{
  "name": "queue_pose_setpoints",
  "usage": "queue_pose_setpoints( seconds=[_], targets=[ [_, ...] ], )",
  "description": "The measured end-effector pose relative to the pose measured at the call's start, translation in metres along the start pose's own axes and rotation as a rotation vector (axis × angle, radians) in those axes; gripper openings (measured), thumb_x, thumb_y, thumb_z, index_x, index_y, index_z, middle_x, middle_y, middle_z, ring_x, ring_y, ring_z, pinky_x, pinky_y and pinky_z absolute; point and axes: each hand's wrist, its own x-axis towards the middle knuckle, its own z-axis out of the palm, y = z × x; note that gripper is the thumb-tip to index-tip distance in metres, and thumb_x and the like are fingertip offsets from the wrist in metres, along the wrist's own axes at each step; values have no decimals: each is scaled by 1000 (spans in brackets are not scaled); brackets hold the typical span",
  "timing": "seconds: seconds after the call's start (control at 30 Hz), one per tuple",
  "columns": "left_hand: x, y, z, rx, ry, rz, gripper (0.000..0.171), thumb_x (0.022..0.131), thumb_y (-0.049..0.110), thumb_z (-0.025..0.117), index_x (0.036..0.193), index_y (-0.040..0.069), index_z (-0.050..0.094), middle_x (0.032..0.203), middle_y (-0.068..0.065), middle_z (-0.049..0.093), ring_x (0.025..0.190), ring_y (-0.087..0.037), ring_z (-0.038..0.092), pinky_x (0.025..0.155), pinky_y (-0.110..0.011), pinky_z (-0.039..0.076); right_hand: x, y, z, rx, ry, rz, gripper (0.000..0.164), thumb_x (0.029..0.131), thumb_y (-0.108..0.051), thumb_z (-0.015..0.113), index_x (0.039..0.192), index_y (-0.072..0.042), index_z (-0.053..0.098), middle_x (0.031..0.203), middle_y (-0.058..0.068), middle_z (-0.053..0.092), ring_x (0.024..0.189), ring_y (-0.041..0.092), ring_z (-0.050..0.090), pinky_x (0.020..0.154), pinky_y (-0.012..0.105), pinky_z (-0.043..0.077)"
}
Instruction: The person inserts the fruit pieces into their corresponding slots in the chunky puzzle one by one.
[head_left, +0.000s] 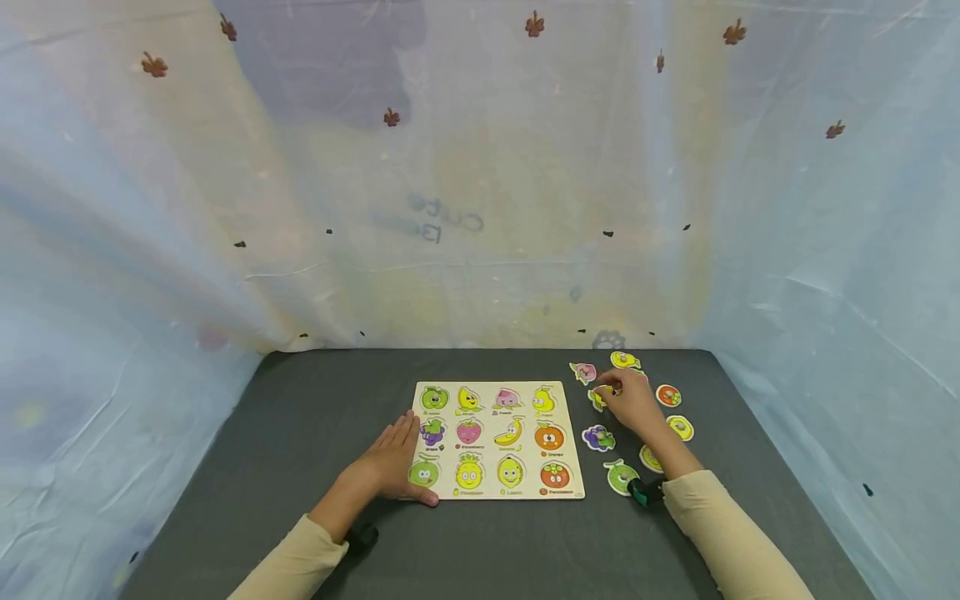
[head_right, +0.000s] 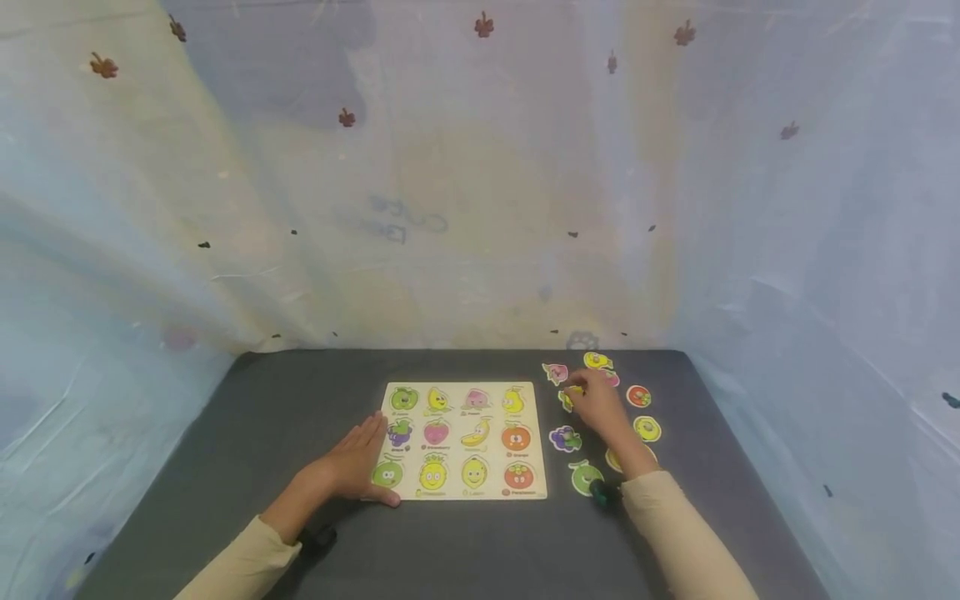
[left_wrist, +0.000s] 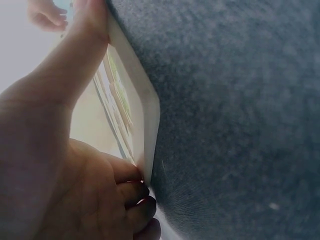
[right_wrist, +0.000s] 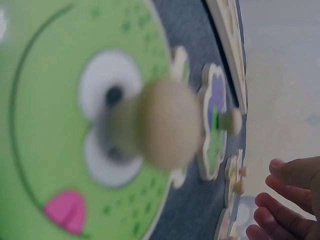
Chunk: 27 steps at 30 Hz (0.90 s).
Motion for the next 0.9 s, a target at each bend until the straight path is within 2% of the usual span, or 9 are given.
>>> queue_pose_setpoints(
  seconds=[0.3,0.7,0.9],
  targets=[
    [0,1,-1,-8,4,2,144,73,66,93,167,-10,15,176,-29,10,164,-43,13,133,-55,15,1,12,-2,-29,-16,53,19,99,-8,77,111,6,77,110,24,73,104,43,69,93,61,56],
    [0,1,-2,1,-1,-3,145,73,66,93,167,-10,15,176,-29,10,164,-43,12,133,-55,14,8,15,1,-83,-50,51,17,97,-9,79,104,5,79,98,19,73,91,35,66,85,57,56],
    [2,1,-1,-1,-8,-12,145,73,67,93,168,-9,13,177,-28,8,165,-42,11,133,-55,14,11,15,3,-111,-82,97,19,96,-12,80,103,5,78,93,16,68,84,29,63,79,52,55]
  ],
)
